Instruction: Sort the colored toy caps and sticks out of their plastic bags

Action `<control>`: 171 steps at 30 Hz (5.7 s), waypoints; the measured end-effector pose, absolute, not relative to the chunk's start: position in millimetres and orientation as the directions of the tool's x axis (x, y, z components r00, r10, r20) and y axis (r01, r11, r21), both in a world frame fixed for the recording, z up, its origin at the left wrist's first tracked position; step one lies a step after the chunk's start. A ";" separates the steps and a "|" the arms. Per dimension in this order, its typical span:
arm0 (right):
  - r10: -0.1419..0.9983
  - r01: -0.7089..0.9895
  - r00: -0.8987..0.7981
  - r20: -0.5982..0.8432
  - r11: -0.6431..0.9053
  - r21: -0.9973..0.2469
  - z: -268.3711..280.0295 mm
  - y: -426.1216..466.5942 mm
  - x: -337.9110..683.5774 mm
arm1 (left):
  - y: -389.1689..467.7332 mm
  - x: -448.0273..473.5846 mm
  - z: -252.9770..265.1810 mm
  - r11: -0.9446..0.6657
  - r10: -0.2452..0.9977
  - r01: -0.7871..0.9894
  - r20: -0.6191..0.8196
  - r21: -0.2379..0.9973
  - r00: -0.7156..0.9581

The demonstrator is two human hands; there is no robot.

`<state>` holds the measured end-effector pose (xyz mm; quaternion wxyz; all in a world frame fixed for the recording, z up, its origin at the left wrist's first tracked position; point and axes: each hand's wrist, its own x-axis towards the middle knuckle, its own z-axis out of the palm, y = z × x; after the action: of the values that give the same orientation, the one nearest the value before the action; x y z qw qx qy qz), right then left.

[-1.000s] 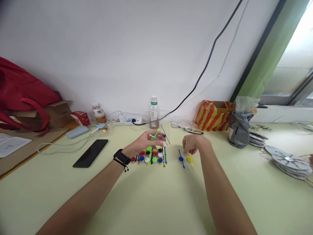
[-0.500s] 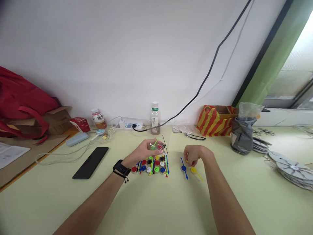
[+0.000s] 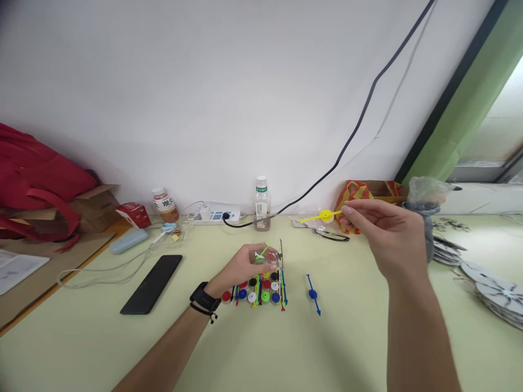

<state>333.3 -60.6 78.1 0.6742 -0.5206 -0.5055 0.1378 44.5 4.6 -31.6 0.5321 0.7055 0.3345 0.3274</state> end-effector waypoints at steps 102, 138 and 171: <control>0.948 0.569 -0.249 0.196 0.307 -0.763 38.7 -110.3 198.7 | -93.1 22.3 -89.6 -0.235 0.904 0.016 0.212 0.972 0.372; 0.994 -0.027 -0.030 0.105 0.105 -0.994 -72.8 -103.3 227.5 | -76.1 5.2 -72.8 -0.058 0.968 -0.111 0.083 0.992 0.237; 0.993 -0.076 -0.018 0.118 0.117 -0.990 -81.4 -96.9 231.3 | -65.6 -3.8 -80.0 -0.106 0.967 -0.087 0.123 0.991 0.222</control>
<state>231.3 -96.9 -81.4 0.5415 -0.4450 -0.5149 0.4935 -3.8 -65.6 -80.0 0.5425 0.5629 0.3908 0.4859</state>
